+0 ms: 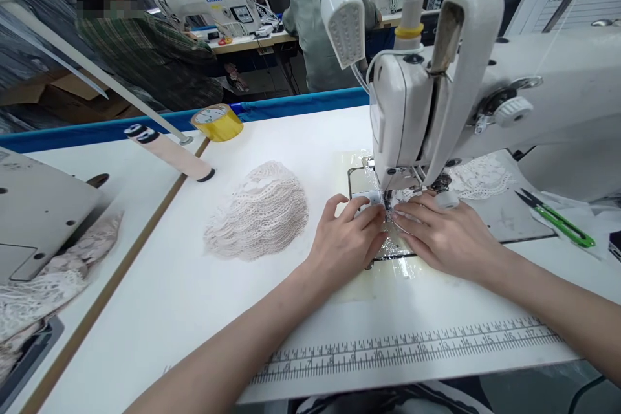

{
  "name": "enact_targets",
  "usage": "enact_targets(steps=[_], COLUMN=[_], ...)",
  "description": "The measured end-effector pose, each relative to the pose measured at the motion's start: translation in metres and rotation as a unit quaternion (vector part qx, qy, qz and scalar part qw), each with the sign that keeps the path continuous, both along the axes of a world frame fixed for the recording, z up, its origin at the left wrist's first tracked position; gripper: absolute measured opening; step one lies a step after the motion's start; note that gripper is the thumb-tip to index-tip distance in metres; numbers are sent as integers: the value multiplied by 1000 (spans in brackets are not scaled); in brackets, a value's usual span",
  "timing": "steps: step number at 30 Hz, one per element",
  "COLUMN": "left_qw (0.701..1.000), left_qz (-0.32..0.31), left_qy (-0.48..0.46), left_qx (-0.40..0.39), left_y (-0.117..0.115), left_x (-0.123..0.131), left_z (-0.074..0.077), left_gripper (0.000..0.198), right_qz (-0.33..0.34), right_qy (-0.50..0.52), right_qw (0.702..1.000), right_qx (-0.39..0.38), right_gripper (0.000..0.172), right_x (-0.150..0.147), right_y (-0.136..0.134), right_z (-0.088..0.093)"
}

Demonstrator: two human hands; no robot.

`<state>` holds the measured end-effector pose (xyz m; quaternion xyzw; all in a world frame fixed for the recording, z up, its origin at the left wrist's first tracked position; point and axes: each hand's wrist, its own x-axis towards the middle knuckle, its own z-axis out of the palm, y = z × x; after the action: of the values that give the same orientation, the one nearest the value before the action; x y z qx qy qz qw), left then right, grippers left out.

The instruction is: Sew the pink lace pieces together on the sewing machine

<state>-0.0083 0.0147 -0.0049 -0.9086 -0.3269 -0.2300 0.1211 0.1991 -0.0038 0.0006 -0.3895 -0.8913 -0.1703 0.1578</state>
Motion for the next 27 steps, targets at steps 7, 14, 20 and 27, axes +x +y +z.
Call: enact_targets(steps=[7, 14, 20, 27], left_qw=[1000, 1000, 1000, 1000], left_qz=[5, 15, 17, 15], left_qy=[4, 8, 10, 8], left_qx=[4, -3, -13, -9], left_y=[3, 4, 5, 5], left_x=[1, 1, 0, 0], left_z=[-1, -3, -3, -3], left_gripper=[20, 21, 22, 22], right_qz=[-4, -10, -16, -20], right_qy=[1, 1, 0, 0], right_qw=[1000, 1000, 1000, 1000], right_qx=[8, 9, 19, 9], right_gripper=[23, 25, 26, 27], right_x=[0, -1, -1, -1], right_y=[0, 2, 4, 2], right_z=[-1, 0, -4, -2])
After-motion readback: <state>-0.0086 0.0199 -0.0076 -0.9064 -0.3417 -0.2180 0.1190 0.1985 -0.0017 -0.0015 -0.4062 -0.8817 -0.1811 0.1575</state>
